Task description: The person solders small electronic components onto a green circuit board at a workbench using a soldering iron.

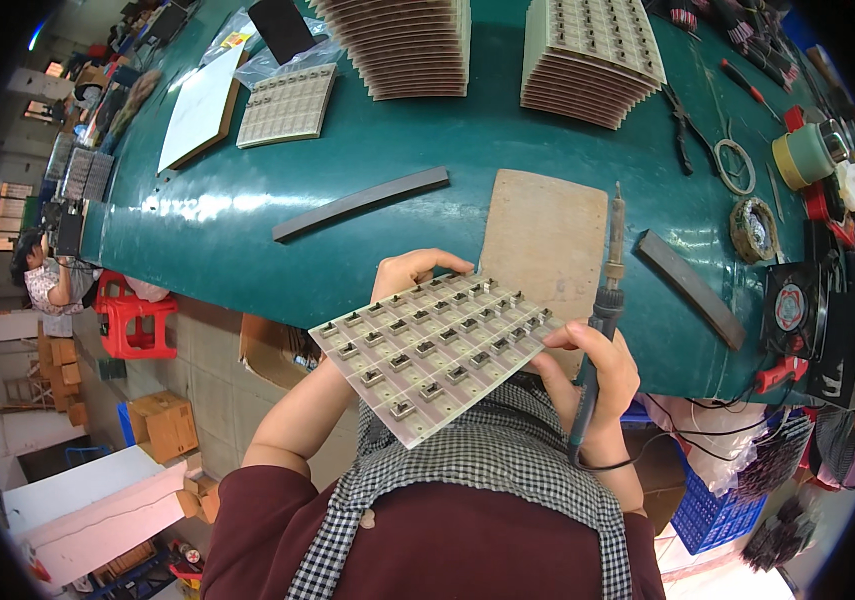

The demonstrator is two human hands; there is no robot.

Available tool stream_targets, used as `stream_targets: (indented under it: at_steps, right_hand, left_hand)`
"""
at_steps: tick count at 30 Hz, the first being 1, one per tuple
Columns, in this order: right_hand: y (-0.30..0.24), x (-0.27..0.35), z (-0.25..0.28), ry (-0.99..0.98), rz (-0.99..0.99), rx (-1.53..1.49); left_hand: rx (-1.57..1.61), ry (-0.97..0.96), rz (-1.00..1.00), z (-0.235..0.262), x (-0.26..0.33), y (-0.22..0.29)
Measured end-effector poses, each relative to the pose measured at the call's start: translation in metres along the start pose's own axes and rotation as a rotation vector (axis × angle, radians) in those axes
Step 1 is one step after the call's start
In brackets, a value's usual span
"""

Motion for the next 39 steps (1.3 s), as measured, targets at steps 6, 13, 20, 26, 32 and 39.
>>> stream_targets:
  at_steps: [6,13,20,26,32,39]
  right_hand:
    - [-0.001,-0.001,0.002,0.017,0.031,-0.001]
    - [-0.006,0.0,0.004,0.017,0.093,0.003]
    - [-0.006,0.0,0.003,0.026,0.119,-0.06]
    - [-0.006,-0.001,0.003,0.025,0.113,-0.056]
    - [-0.003,0.0,0.004,0.017,0.119,-0.055]
    - [0.015,0.013,0.023,0.163,-0.07,-0.082]
  left_hand:
    - [0.0,-0.039,-0.016,0.0,-0.001,0.001]
    - [0.088,-0.006,-0.093,-0.002,-0.001,0.007]
    - [0.079,-0.098,0.117,0.003,-0.001,0.018]
    - [0.111,-0.128,-0.001,0.004,0.0,0.006]
    - [0.139,-0.1,-0.071,0.005,-0.001,0.009]
    - [0.182,-0.135,0.223,-0.008,0.013,0.025]
Point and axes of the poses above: each hand's wrist, its own x-axis away from the middle knuckle, its own z-axis out of the back of the hand, y = z × x, the point moved 1 cm from there along -x, towards the middle knuckle, and after that the axes turned 15 degrees about -z, right-handed, at the moved point
